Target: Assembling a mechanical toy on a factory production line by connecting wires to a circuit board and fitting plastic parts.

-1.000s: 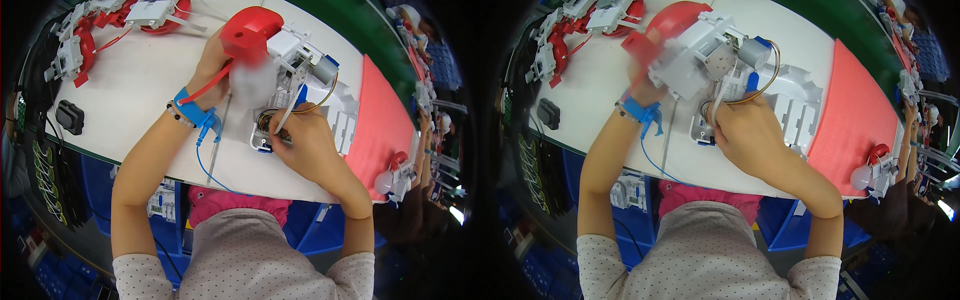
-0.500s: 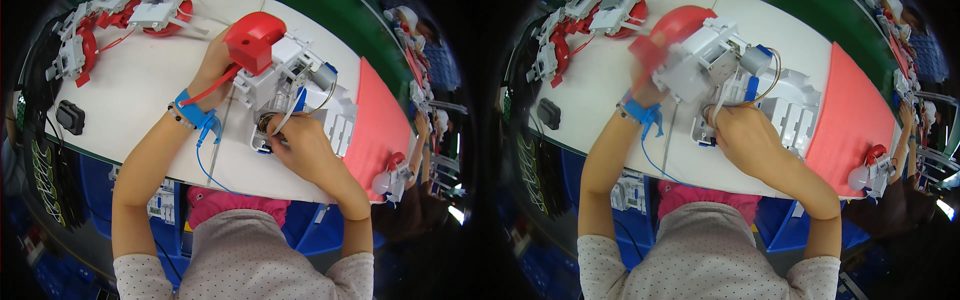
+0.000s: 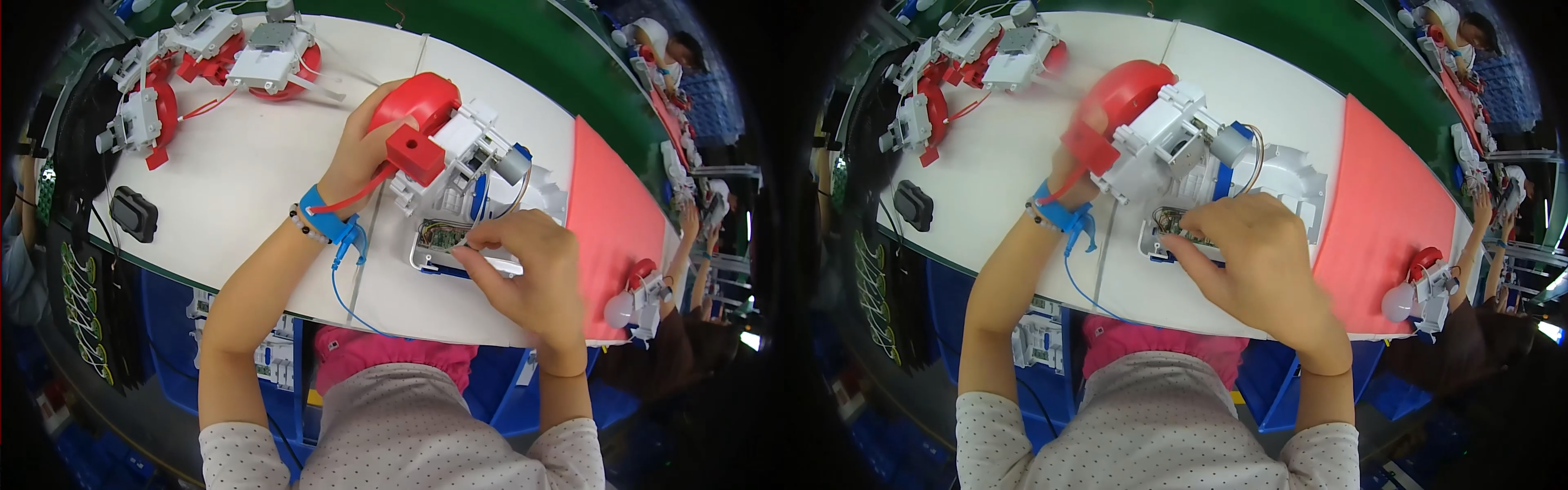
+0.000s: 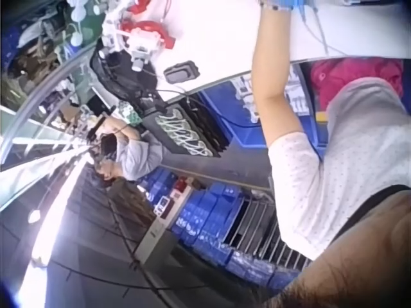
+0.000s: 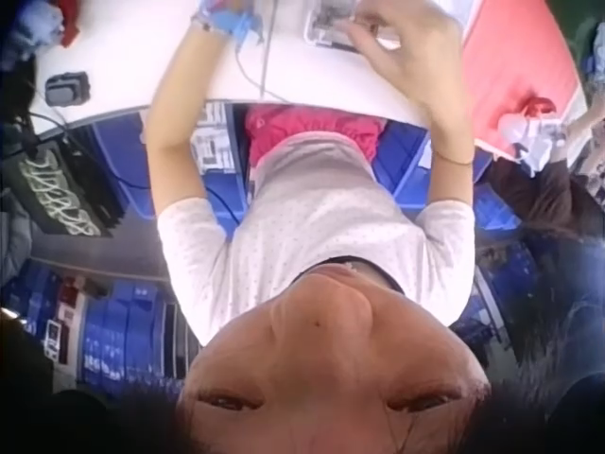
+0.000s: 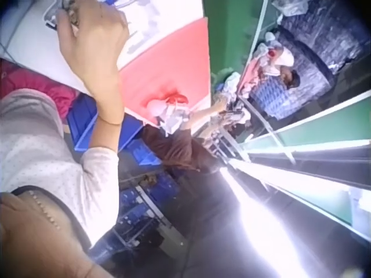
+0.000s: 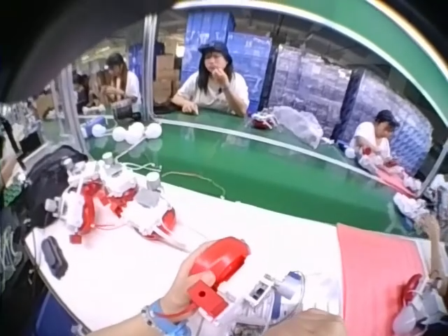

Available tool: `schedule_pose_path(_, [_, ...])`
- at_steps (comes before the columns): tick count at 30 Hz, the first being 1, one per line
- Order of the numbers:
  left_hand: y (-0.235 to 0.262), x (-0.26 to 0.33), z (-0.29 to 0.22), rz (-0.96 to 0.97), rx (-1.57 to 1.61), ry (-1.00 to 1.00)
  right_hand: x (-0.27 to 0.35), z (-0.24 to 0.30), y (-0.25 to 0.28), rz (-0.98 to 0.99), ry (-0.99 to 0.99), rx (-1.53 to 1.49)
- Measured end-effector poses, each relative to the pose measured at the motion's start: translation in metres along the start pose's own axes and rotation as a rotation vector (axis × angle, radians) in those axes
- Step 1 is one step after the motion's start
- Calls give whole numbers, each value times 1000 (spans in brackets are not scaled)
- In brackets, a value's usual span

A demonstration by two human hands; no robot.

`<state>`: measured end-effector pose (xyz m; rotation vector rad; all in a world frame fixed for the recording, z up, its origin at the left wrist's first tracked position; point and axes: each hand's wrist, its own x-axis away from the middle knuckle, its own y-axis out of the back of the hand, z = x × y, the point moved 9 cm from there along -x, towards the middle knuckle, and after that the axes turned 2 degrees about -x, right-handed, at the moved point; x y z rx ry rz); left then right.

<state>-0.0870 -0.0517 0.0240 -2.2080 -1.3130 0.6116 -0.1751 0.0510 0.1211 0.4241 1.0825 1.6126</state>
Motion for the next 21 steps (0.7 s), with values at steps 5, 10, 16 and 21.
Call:
schedule_pose_path(5, [-13,-1,-2,131,-56,-107,-5,14,3,-156,-1,-131])
schedule_pose_path(10, [-30,9,3,230,60,82,-4,-4,2,-153,-64,-243])
schedule_pose_path(16, [-37,8,-1,327,66,151,2,-42,10,-164,-272,-381])
schedule_pose_path(21, [-33,4,-22,418,-222,-58,4,-49,1,-132,-230,-409])
